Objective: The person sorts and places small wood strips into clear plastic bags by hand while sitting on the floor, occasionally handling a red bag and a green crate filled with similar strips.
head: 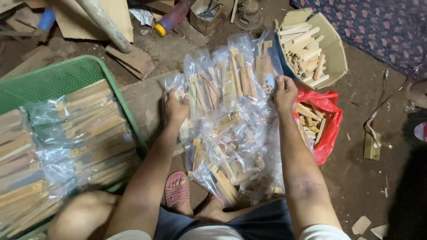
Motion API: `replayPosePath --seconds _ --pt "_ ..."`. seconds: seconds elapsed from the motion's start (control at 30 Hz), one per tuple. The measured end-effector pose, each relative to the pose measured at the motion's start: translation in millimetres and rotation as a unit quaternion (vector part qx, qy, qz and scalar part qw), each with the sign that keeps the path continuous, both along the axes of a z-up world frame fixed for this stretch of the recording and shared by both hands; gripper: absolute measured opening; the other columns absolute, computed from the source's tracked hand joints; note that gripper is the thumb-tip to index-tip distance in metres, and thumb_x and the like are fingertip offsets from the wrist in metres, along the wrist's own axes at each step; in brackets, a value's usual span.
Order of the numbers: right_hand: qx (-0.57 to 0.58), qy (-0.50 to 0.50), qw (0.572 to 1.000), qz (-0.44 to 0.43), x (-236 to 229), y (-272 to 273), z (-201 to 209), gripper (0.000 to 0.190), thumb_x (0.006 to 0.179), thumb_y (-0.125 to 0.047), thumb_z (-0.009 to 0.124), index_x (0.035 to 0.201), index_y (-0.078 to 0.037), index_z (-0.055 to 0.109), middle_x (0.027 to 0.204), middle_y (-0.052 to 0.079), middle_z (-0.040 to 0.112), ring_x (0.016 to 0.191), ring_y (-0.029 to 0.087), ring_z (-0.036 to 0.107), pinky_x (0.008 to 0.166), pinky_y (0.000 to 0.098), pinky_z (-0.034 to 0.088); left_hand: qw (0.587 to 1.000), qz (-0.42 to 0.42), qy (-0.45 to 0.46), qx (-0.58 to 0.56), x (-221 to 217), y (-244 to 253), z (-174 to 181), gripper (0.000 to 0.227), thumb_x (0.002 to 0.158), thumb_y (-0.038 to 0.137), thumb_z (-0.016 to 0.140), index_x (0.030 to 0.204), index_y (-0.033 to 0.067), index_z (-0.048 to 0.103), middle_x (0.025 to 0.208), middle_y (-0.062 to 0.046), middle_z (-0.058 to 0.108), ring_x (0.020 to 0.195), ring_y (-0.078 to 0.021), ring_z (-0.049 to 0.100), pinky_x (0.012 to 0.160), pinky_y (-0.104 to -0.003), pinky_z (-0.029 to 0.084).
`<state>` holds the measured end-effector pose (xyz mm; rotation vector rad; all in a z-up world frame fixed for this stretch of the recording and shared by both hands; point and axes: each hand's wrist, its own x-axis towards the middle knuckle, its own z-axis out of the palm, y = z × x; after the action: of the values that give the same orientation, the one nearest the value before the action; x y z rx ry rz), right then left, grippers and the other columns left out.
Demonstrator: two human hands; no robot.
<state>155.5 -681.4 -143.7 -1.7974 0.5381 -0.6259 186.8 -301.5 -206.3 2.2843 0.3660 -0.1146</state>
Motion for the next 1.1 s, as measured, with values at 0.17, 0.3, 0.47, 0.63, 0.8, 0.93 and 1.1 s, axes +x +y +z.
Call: replayPosePath --seconds 0.17,0.3,0.47,0.63,0.8,0.93,1.1 --pt "-0.085 -0.126 0.988 0.025 -32 6 37 0.015 0.109 -0.013 0.06 0.11 -0.003 0.072 0.086 0.012 0.066 0.084 0.016 0.055 0.078 0.0354 0.051 0.978 -0.051 -0.133 -0.15 -9 -67 78 0.053 0.093 0.024 0.072 0.139 0.0029 0.054 0.128 -0.026 0.058 0.125 -0.0459 0.057 0.106 -0.053 0.046" --pt "-0.101 -0.161 0.981 0.034 -59 19 70 0.014 0.111 -0.01 0.06 0.113 -0.001 0.07 0.09 0.01 0.065 0.088 0.014 0.053 0.083 0.0351 0.049 0.896 -0.146 -0.087 -0.409 -6 -118 110 0.089 0.091 0.041 0.085 0.153 -0.0019 0.037 0.144 -0.034 0.048 0.138 -0.0463 0.05 0.113 -0.056 0.042" --pt "-0.04 -0.129 0.99 0.049 -87 100 90 0.011 0.109 -0.01 0.063 0.104 -0.001 0.069 0.085 0.007 0.062 0.085 0.013 0.051 0.082 0.0356 0.048 0.802 -0.202 0.004 -0.562 -8 -136 133 0.1 0.084 0.038 0.092 0.15 -0.007 0.033 0.142 -0.035 0.047 0.135 -0.0468 0.048 0.113 -0.055 0.042" --pt "0.003 -0.085 0.988 0.127 -102 186 39 0.011 0.102 -0.011 0.07 0.105 -0.001 0.074 0.084 0.016 0.071 0.085 0.023 0.069 0.079 0.0398 0.054 0.811 -0.068 0.03 -0.581 -20 -69 128 0.055 0.065 0.018 0.1 0.106 0.0002 0.069 0.092 -0.012 0.072 0.084 -0.0236 0.072 0.077 -0.04 0.06" --pt "-0.006 -0.004 0.981 0.193 -87 179 35 0.015 0.094 -0.017 0.079 0.107 -0.01 0.08 0.093 0.014 0.079 0.094 0.025 0.076 0.083 0.0401 0.058 0.895 0.062 0.032 -0.441 -24 24 53 0.047 0.074 0.016 0.094 0.111 0.0018 0.069 0.095 -0.009 0.072 0.087 -0.018 0.071 0.08 -0.037 0.058" --pt "-0.064 -0.016 0.99 0.121 -44 97 40 0.01 0.097 -0.014 0.077 0.105 -0.009 0.08 0.089 0.014 0.077 0.091 0.022 0.074 0.081 0.0384 0.057 0.915 0.076 0.069 -0.391 -23 45 -1 0.056 0.079 0.026 0.095 0.119 0.0003 0.067 0.101 -0.014 0.074 0.09 -0.0215 0.072 0.081 -0.043 0.058" --pt "-0.282 0.179 0.941 -0.041 1 -28 -11 0.017 0.096 -0.024 0.072 0.108 -0.014 0.079 0.09 0.018 0.076 0.092 0.041 0.073 0.078 0.0511 0.059 0.973 0.051 0.06 -0.217 -33 46 -21 0.063 0.077 0.029 0.093 0.128 0.0033 0.066 0.116 -0.021 0.07 0.116 -0.0332 0.067 0.097 -0.047 0.052"
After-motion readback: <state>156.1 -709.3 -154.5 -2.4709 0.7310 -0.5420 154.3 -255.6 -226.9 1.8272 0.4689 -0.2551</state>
